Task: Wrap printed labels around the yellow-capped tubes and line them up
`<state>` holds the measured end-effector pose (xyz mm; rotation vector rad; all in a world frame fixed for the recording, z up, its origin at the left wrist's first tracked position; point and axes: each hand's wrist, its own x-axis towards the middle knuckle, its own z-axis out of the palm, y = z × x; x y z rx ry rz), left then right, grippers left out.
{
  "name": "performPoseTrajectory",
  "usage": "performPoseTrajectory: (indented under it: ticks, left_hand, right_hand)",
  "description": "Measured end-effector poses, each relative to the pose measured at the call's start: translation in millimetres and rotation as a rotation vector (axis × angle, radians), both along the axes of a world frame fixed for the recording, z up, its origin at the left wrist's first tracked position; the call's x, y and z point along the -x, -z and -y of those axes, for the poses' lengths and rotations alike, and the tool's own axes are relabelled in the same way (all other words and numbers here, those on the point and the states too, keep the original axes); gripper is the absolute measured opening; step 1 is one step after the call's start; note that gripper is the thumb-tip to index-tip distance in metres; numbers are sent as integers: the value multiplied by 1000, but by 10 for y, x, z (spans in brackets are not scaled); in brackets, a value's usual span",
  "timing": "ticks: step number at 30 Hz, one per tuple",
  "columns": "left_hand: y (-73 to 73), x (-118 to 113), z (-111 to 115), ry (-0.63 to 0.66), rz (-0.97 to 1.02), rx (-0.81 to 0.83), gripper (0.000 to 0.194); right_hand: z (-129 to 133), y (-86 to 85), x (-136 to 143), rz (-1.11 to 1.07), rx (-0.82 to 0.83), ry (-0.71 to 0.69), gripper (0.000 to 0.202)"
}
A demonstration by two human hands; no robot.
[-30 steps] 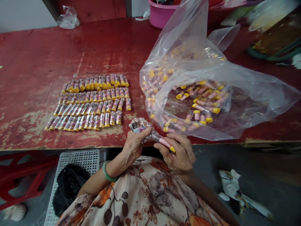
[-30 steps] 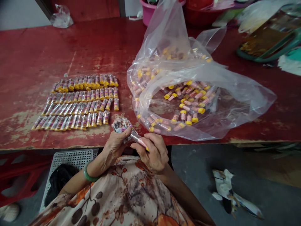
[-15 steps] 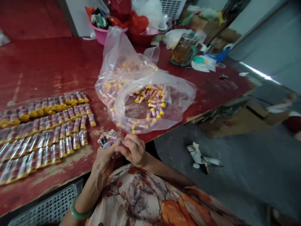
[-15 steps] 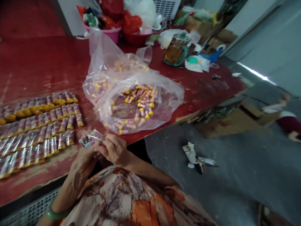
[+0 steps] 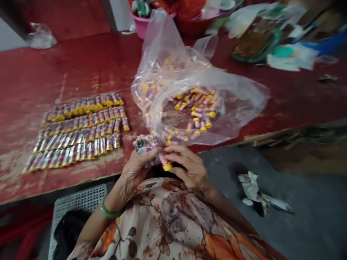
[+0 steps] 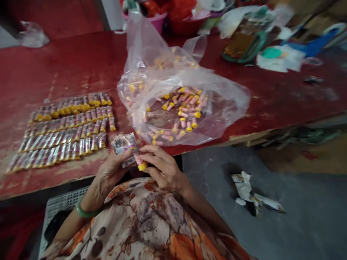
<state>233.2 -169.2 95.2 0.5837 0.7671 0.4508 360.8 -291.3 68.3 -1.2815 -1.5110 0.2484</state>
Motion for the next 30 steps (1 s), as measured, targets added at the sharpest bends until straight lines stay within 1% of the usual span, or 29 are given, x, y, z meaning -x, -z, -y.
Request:
performPoseTrajectory:
  ticks: [3,6,9,11,15,20,25,30]
  left_hand:
    - [24,22,23,24,64,-25,34]
    - [69,57,65,42,84,-40,40]
    - [105,85,109,59,67,-53,42]
    - [118,97,124,72,62,-63,41]
    - [129,107,128,80,91,-88,38]
    - [166,128,138,78,113,-100,40]
    - [179,158,141,77,124,-112,37]
    - [179,166,123,76,124,-99,42]
  right_hand:
    - [7,50,41,41,-94,119,38]
    - [-6,121,102,182,-217,261,35]
    - [-36,142,162,276,-262,373,30]
    - [-64,112,203,268,-274,412,27]
    - [-111,40,283,194,-304,444,25]
    - [-124,66,344,158,-299,461,27]
    - [-142,75,374,180,-327,492,23]
    - [-157,75,389,220,-307,496,22]
